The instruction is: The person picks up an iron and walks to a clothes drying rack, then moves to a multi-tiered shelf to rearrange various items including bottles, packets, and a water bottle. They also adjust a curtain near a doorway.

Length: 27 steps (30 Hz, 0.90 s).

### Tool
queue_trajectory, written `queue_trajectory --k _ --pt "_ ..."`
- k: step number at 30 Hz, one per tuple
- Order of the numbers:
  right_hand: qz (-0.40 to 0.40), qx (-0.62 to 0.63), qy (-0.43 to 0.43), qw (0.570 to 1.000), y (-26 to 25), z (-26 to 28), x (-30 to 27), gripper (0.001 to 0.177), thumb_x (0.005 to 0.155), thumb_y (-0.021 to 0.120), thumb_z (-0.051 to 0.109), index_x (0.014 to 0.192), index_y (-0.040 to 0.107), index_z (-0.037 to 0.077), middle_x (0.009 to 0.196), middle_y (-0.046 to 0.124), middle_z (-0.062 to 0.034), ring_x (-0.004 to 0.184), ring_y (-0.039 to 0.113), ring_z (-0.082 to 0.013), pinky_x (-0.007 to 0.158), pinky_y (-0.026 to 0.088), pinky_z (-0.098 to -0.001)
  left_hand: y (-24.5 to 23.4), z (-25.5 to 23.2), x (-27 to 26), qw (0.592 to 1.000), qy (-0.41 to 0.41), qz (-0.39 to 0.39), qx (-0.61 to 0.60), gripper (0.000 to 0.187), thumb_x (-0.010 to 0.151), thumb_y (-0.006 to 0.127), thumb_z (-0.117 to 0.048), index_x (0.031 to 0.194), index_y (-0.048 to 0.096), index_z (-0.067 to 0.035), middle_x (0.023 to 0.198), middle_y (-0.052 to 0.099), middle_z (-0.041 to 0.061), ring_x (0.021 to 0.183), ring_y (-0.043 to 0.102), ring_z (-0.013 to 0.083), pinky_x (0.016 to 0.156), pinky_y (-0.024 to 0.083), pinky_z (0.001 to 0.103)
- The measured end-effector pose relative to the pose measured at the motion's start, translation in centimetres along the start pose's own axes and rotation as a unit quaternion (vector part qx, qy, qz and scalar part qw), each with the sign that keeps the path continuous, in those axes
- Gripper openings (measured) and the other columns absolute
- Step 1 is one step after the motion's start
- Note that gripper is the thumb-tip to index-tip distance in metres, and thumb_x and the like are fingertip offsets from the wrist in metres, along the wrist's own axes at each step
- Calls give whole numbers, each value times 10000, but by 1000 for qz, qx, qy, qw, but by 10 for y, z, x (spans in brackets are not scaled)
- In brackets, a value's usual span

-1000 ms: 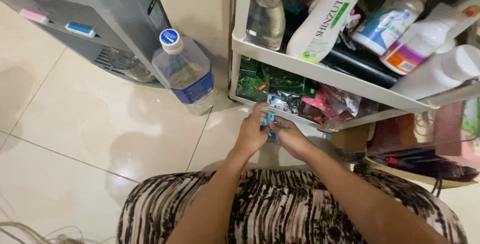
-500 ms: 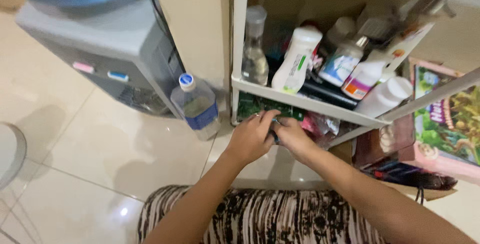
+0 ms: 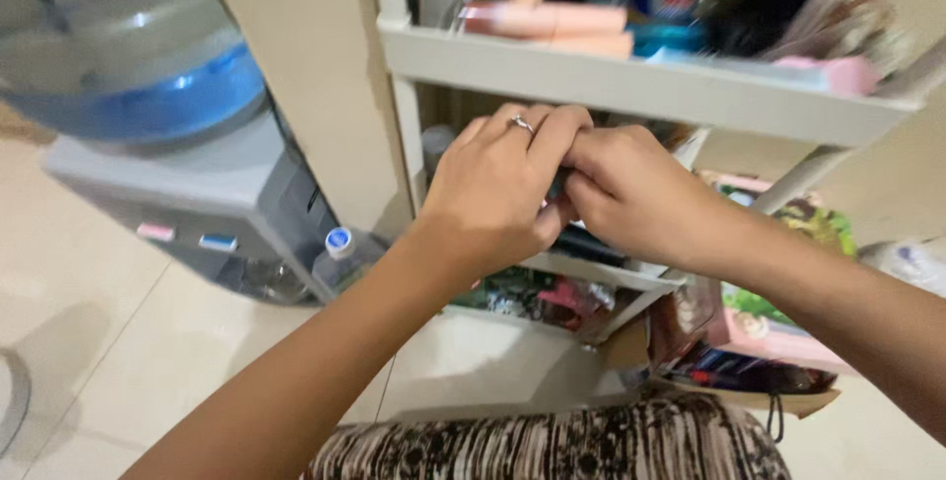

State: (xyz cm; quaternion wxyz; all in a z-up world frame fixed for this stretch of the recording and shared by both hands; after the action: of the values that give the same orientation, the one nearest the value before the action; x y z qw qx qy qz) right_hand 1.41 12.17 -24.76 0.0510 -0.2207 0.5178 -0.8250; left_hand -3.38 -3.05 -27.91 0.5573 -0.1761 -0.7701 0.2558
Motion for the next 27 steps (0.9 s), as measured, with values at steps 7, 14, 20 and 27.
queue_trajectory --k 7,14,20,27 --pt "-29 -42 -10 999 -66 22 -14 181 834 559 1 961 687 -13 832 724 -201 735 717 -376 664 570 -438 -6 -21 54 999 23 33 -34 512 856 706 -157 1296 456 -81 924 712 198 880 699 433 747 537 547" --pt "-57 -143 37 987 -136 28 -10 139 817 578 4 790 711 -27 676 681 -212 529 676 -332 551 555 -427 -28 -45 112 996 86 16 -3 529 844 707 -149 1312 468 -87 893 744 191 789 703 437 682 509 596" --pt "-78 -240 -179 951 -177 46 -24 120 772 572 -9 817 683 -21 706 663 -166 567 646 -315 575 562 -421 -49 -67 156 982 177 18 71 329 879 745 -240 1063 529 -74 712 706 126 665 714 348 512 509 504" --pt "-76 -430 -229 870 -220 37 -59 73 660 682 115 636 635 65 495 598 -61 402 585 -251 393 475 -413 -30 -104 185 957 269 -71 86 202 853 683 -68 1006 551 -70 729 693 60 665 730 238 499 518 379"
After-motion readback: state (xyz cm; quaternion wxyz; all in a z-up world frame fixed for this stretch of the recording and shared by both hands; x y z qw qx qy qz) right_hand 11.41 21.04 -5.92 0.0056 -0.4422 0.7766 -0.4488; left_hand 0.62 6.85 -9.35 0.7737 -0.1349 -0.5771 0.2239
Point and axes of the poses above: each hand's wrist, its own x-axis towards the middle knuckle, its own y-axis out of the palm, z = x × y, the point moved 2 cm from there along x, towards the middle knuckle
